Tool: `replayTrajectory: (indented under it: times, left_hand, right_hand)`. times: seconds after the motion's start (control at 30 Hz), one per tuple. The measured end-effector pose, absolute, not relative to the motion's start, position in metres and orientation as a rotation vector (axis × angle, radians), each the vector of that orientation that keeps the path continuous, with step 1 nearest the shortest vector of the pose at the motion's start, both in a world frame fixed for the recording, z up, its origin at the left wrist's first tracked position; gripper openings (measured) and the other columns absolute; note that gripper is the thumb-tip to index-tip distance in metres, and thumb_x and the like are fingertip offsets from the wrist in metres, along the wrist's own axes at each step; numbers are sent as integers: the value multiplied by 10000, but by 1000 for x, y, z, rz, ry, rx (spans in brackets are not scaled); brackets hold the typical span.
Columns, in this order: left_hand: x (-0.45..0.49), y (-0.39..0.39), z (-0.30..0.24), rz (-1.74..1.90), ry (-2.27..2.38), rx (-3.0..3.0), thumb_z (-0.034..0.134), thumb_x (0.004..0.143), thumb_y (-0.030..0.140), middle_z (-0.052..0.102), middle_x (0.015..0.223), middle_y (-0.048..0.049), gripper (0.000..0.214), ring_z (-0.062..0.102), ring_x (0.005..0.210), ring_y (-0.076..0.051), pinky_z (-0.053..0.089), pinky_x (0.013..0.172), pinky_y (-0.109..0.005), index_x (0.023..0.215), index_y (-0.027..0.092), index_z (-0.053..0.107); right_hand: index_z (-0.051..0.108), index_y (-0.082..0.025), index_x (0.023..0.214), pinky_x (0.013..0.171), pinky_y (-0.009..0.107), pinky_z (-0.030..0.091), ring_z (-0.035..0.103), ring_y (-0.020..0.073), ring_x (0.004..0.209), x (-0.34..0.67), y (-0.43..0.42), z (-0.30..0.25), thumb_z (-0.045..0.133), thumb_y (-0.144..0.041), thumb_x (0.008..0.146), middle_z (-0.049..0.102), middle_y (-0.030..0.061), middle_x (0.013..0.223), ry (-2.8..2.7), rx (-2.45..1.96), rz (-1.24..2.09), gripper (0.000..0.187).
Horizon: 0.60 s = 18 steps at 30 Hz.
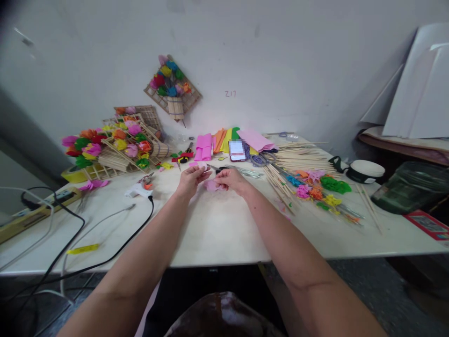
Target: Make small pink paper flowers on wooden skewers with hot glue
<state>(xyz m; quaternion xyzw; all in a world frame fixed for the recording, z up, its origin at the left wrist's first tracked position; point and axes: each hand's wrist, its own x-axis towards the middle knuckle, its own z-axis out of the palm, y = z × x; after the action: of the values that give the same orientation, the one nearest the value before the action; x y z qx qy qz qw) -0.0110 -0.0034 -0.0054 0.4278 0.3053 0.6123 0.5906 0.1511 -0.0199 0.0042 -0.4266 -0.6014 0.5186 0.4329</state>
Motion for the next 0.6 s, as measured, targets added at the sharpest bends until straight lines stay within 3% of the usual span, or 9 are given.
replayTrajectory:
  times: [0.6]
  left_hand:
    - [-12,-6,-1,1320,669,862,681,627,129,689,791,-103,156,673,747,-189,500,798,-332,659,114,529]
  right_hand:
    - [608,-131,567,331,174,323,452,54,345,149,-25,5,750,-232,566,613,13,479,-1637,-1207,1343,174]
